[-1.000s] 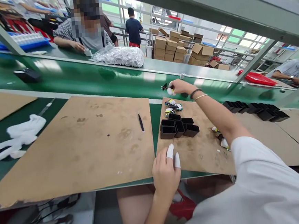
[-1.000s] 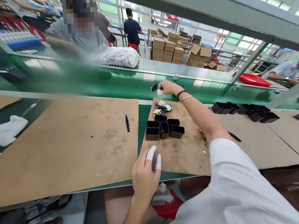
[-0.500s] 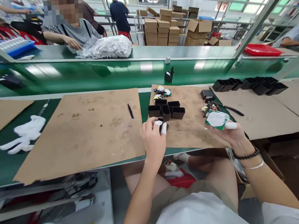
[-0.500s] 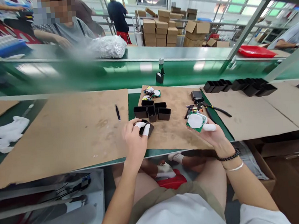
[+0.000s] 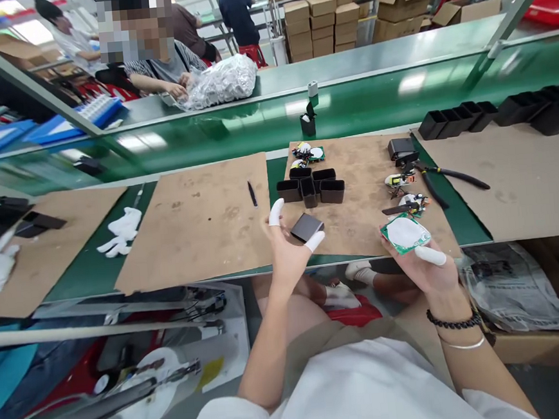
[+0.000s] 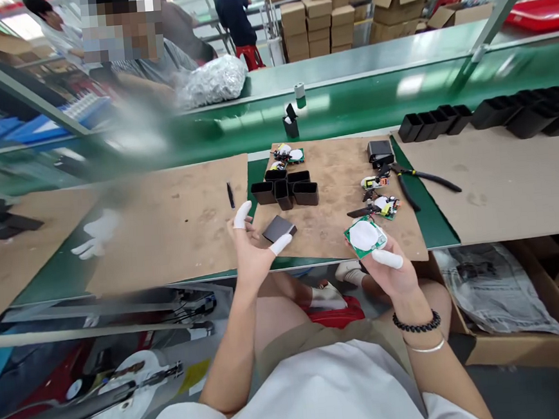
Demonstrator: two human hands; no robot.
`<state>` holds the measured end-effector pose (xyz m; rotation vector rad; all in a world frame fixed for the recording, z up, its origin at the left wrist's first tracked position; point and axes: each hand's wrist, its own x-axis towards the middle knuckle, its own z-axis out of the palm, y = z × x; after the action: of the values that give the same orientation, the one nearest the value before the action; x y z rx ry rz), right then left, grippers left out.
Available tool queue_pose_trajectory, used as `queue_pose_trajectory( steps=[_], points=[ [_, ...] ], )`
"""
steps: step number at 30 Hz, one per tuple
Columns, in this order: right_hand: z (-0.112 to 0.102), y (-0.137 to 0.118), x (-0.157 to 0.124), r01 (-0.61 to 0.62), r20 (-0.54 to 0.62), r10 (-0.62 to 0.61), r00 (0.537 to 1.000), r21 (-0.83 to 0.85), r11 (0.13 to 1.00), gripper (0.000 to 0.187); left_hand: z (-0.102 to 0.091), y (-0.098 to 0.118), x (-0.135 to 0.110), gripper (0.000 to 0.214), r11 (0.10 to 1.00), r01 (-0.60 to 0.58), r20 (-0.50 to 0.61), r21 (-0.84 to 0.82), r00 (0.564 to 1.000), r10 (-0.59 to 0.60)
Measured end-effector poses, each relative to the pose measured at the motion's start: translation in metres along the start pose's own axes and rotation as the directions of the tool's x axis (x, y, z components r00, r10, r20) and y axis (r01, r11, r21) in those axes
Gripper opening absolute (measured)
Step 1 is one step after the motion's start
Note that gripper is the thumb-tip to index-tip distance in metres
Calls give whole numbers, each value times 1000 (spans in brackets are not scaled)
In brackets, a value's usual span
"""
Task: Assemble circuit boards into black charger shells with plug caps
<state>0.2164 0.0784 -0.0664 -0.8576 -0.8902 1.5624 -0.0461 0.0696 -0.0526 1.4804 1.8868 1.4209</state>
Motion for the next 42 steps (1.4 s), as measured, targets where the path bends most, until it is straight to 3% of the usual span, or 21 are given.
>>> queue_pose_trajectory(
  steps=[2,4,6,9,13,17,20,24,26,29,33,35,38,42],
  points=[
    [2,4,-1,9,9,-9,1000,23,1000,36,-3,2,-5,114,982,30,83,186,995,-46],
    [5,8,-1,16,7,-16,1000,32,999,33,-2,7,-9,102,957,92,123,277,984,-130],
    [9,11,-2,12,-4,-11,1000,31,999,33,-1,14,-10,89,960,133,85,248,984,-158],
    [12,12,-4,-12,-2,12,1000,26,1000,35,0,27,-7,94,981,111,70,157,990,-123],
    [13,13,-6,9,23,-8,1000,-21,1000,34,7,36,2,76,987,-36,216,158,976,1],
    [12,13,-8,13,-18,-14,1000,-48,999,35,19,28,5,61,992,-34,352,118,936,-9],
    [13,13,-8,-10,15,11,1000,-88,996,41,24,19,3,60,996,-27,352,83,936,-4],
    [16,13,-7,-29,8,30,1000,-103,994,44,27,17,2,74,998,-50,330,37,943,35],
    [17,14,-8,-40,-11,39,999,-94,995,45,32,20,2,73,993,-51,284,108,959,18],
    [16,16,-10,-40,-62,35,997,-75,996,45,40,29,-3,54,941,-38,205,335,978,-34],
    [13,15,-13,2,-131,-17,991,-119,993,46,37,36,-12,53,863,-97,273,496,961,-50],
    [12,11,-12,27,-152,-51,987,-155,987,47,28,35,-11,51,888,-113,353,447,934,-59],
    [13,1,-5,74,-119,-102,988,-221,972,50,14,26,1,44,977,-59,470,204,882,-45],
    [23,-7,13,155,-48,-175,983,-274,949,57,19,18,22,88,985,-12,598,-171,794,114]
  ],
)
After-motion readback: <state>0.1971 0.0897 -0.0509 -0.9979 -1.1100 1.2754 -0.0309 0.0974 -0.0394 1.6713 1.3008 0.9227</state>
